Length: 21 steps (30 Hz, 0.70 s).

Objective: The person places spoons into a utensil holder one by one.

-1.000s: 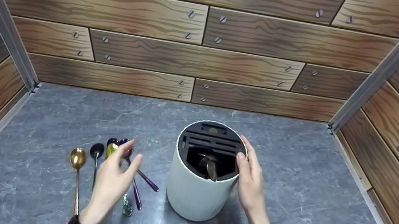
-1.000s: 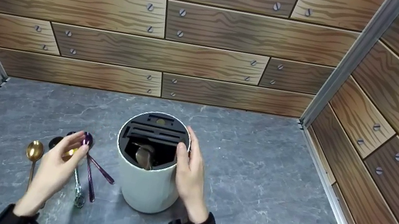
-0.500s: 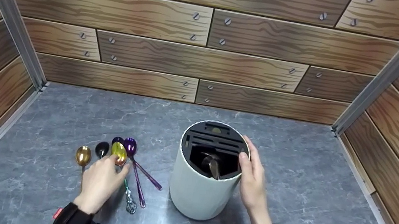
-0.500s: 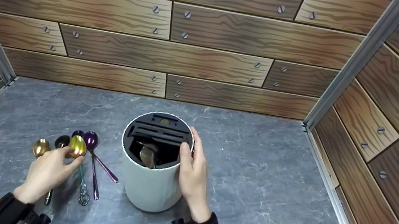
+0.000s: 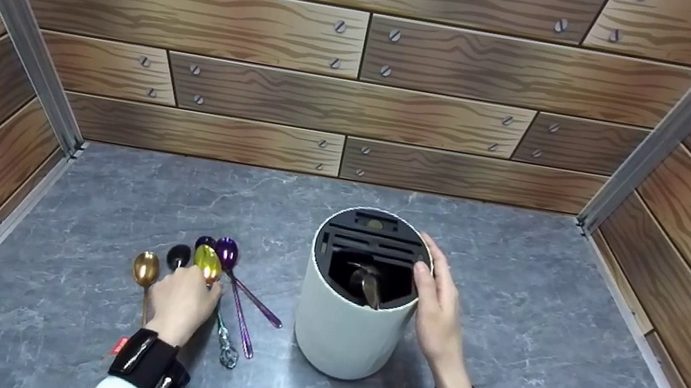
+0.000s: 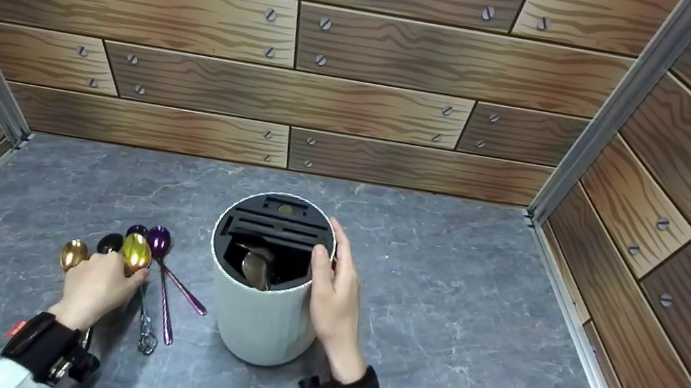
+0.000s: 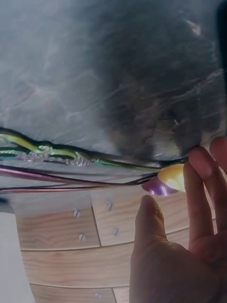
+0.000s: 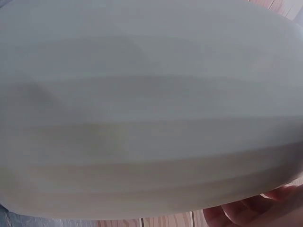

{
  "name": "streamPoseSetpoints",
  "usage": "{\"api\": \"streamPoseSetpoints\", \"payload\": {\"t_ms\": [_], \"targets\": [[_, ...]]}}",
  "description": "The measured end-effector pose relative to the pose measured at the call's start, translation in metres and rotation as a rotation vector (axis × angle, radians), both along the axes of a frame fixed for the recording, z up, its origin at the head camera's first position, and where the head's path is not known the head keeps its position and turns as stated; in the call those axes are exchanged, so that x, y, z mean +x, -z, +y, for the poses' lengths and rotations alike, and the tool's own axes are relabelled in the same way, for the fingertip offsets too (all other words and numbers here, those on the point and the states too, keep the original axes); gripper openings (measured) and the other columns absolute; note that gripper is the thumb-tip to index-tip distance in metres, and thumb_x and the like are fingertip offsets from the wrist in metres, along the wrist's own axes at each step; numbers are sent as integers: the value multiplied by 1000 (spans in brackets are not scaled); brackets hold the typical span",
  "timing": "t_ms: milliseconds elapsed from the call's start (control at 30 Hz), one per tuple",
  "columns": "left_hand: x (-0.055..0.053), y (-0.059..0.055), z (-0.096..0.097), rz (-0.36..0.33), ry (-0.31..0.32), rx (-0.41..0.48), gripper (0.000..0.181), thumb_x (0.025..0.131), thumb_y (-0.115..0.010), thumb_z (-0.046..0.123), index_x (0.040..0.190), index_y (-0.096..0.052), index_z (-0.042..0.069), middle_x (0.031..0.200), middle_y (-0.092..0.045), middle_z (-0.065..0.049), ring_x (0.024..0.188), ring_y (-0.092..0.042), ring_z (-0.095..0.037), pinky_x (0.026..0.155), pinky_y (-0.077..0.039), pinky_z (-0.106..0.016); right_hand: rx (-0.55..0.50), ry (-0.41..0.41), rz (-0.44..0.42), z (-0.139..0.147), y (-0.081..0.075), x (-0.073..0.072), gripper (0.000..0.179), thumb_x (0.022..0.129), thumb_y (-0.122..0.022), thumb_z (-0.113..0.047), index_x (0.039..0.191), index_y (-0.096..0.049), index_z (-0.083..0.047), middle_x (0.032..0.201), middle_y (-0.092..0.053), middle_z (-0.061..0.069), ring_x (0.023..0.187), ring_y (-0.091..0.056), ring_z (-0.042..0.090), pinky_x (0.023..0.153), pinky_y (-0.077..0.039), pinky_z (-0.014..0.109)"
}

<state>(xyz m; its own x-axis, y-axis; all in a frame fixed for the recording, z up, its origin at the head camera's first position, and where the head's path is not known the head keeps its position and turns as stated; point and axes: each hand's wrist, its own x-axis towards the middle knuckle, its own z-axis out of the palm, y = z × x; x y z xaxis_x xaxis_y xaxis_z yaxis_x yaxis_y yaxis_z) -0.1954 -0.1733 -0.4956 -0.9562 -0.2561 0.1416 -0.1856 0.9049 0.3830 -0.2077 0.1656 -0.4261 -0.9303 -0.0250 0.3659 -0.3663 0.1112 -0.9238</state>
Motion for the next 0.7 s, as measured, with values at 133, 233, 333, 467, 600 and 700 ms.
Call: {"api": "streamPoseSetpoints", "payload": {"t_ms": [133,233,333,467,600,700], "targets": [[-3,3,2,25,-25,-14,34,89,-77,25,71,-67,-2,83,-75,-31,72,-73,-49,57,-56,-58,-5,-5,1,0,0,0,49,112,-37,-9,157,-37,9,162,-45,29,132,-51,-15,116,-40,8],[-4,6,5,75,-30,-41,32,84,-81,21,70,-67,-3,80,-74,-30,69,-72,-47,56,-57,-57,-16,-15,11,0,0,-1,49,112,-36,-9,157,-37,10,161,-44,30,133,-51,-14,116,-40,8],[-6,8,7,112,-31,-48,27,80,-83,15,72,-68,-6,79,-74,-30,67,-72,-46,57,-58,-57,-21,-20,18,0,0,-1,49,112,-36,-10,157,-37,10,161,-44,31,133,-52,-13,116,-41,8],[-7,8,7,96,-36,-17,21,78,-82,8,77,-69,-8,83,-74,-32,70,-73,-48,60,-59,-58,-9,-4,22,0,1,-1,48,112,-36,-9,156,-38,9,160,-46,30,133,-51,-14,115,-40,8],[-8,11,7,106,-41,11,12,76,-76,1,78,-69,-9,85,-74,-33,72,-72,-50,61,-59,-59,7,10,19,0,1,-1,48,112,-37,-9,157,-39,9,160,-47,29,132,-51,-15,116,-39,7],[-8,12,7,126,-46,26,8,75,-72,-3,77,-68,-9,85,-74,-34,72,-72,-51,61,-59,-59,8,11,14,-1,1,-2,48,111,-37,-9,157,-39,8,161,-47,28,132,-50,-15,116,-38,7]]}}
